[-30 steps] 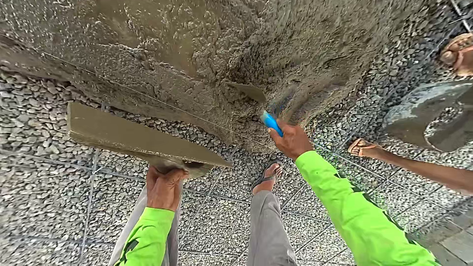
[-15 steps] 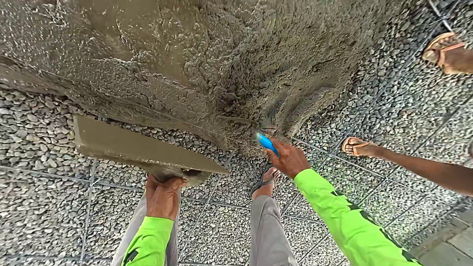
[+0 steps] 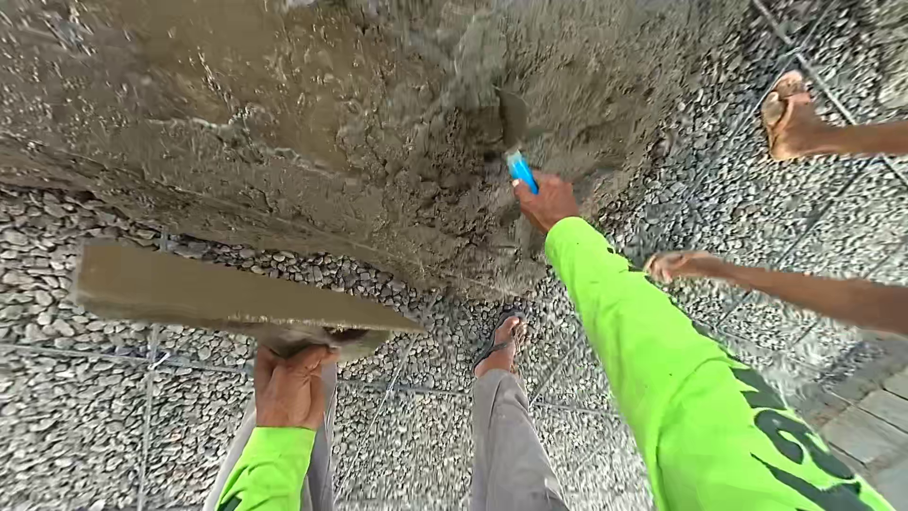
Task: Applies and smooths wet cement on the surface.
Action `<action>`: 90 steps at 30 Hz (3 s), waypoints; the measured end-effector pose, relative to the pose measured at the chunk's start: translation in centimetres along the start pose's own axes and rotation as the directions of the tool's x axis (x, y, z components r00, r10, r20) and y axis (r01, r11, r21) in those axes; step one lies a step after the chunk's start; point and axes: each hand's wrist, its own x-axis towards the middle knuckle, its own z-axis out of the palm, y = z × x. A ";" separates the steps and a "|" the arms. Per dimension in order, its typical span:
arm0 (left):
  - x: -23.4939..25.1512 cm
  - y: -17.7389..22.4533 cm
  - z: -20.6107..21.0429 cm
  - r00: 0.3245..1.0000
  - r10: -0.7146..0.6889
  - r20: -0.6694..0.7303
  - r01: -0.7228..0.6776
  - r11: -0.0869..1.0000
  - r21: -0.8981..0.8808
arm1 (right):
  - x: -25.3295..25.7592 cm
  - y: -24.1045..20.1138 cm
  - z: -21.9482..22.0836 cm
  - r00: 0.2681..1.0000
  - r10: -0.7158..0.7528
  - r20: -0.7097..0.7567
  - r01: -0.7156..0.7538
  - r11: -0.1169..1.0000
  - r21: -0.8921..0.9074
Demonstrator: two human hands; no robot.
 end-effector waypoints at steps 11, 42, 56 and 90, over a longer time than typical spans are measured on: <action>0.3 -0.7 0.6 1.000 -0.010 -0.016 0.010 1.000 0.005 | -7.7 4.9 4.0 0.860 -0.085 0.503 -0.041 0.972 0.233; 0.3 0.3 0.4 1.000 -0.007 -0.012 0.007 1.000 -0.027 | -2.0 -0.7 6.4 0.783 0.504 0.364 -0.605 0.753 0.258; 1.8 2.4 -1.9 0.995 -0.054 -0.084 0.044 0.993 -0.114 | -6.3 -7.8 3.7 0.911 0.083 0.403 -0.249 0.892 0.378; 2.9 3.0 -1.8 0.989 -0.115 -0.096 0.099 0.983 -0.155 | 8.3 -4.6 2.4 0.855 0.436 0.280 -0.518 0.732 0.442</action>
